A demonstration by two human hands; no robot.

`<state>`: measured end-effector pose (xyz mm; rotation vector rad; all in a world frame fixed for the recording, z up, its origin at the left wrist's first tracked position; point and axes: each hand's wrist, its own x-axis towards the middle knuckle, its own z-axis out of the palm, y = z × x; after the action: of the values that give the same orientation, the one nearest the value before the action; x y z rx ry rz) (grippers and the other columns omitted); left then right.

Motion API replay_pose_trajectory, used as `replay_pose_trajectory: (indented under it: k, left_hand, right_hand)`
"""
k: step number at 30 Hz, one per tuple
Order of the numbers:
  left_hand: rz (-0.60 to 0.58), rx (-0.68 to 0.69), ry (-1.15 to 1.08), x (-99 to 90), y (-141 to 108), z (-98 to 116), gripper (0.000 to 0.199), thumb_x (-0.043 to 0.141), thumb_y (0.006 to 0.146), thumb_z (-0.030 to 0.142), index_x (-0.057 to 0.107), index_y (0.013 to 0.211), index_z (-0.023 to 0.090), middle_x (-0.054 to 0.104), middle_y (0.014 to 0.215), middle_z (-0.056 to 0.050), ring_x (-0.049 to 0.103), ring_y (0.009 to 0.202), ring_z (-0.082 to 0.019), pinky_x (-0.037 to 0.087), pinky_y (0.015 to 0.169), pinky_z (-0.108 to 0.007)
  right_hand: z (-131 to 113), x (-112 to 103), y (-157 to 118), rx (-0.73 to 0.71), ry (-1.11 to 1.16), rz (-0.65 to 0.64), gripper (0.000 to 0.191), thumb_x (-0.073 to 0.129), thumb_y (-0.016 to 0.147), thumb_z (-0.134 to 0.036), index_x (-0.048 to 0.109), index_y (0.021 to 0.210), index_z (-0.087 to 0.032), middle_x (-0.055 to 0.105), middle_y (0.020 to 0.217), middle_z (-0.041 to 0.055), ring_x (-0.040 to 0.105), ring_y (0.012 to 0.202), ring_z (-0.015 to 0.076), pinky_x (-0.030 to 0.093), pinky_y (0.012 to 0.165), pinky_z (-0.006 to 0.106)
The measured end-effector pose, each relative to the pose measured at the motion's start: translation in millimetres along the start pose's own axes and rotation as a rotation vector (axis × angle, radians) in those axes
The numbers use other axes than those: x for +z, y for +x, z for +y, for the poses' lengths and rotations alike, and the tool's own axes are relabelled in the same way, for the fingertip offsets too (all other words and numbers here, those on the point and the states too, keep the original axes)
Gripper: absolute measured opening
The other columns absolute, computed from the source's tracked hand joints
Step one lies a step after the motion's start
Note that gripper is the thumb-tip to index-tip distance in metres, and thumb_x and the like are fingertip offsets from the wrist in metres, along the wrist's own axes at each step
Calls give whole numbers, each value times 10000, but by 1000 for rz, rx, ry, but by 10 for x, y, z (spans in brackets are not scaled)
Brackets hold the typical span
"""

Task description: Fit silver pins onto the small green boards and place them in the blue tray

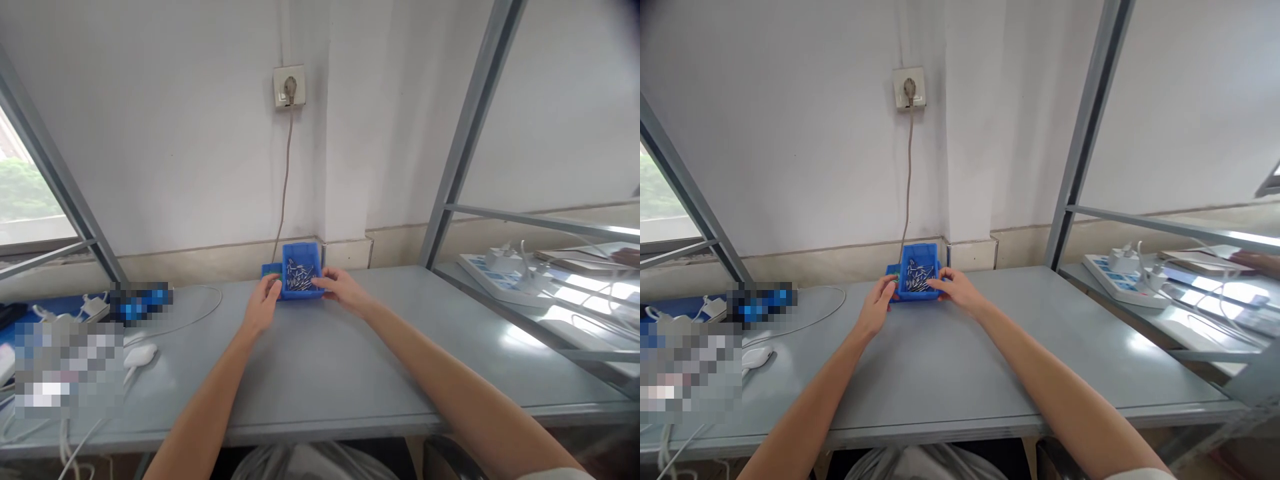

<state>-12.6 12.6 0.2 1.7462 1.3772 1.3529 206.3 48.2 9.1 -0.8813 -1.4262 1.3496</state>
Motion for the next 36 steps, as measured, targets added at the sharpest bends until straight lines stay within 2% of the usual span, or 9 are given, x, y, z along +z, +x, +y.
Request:
replay_pose_trajectory:
  k: [4,9,13,16,19,22,26,31,36]
  left_hand:
    - [-22,-183,-189,-16,14,21,568,541,834,529,484,1297,206,656,1009,-91,605,817,-183,450,486,-197]
    - [-27,-250,-244,-26,21,44,545,605,779,520,561,1219,203,642,919,-75,586,786,-160,449,478,-173]
    - [-19,-270,-301,16,6,49,522,606,752,554,598,1142,206,641,923,-64,578,728,-141,448,477,-176]
    - [-17,-266,-314,37,0,44,497,586,757,570,617,1087,199,642,915,-61,575,709,-139,447,478,-182]
    - [-6,-255,-318,32,18,21,520,481,811,611,617,1072,183,654,892,-70,590,715,-147,443,493,-190]
    - [18,-219,-261,20,47,-28,513,369,875,588,613,1052,173,673,924,-86,597,700,-145,423,498,-198]
    - [52,-45,52,29,29,-79,308,508,855,444,642,971,192,690,892,-66,607,740,-160,464,636,-247]
    - [-170,92,342,96,-122,-34,269,533,835,372,666,1017,225,703,872,-43,611,725,-180,459,690,-288]
    - [-362,159,474,158,-221,-24,277,585,782,357,692,1005,230,713,841,-41,633,761,-204,465,695,-292]
  right_hand:
    - [95,207,-25,-60,3,33,425,805,600,-457,475,682,-203,561,676,-33,520,618,101,455,543,220]
    - [122,274,-44,4,162,45,421,800,611,-456,479,739,-215,559,679,-41,533,582,103,429,457,208]
    - [62,260,-76,119,323,104,428,762,675,-468,496,952,-278,618,790,-32,601,630,140,484,452,238]
    - [-8,234,-106,212,346,11,440,752,706,-428,530,1056,-280,653,870,0,629,692,152,522,499,246]
    - [-67,213,-149,253,310,-24,330,725,732,-404,603,975,-219,677,896,50,634,725,164,542,547,251]
    - [-94,157,-233,187,224,104,294,699,739,-415,617,945,-222,690,937,62,640,758,180,529,541,251]
    - [-38,-78,-355,115,121,301,384,715,708,-421,568,1028,-268,676,958,28,625,714,162,462,476,224]
    - [135,-438,-352,94,43,513,480,683,714,-474,473,1103,-288,641,1070,39,621,725,158,429,437,209]
    - [263,-511,-303,73,-90,651,602,678,706,-491,383,1193,-298,613,1160,53,640,796,182,452,437,213]
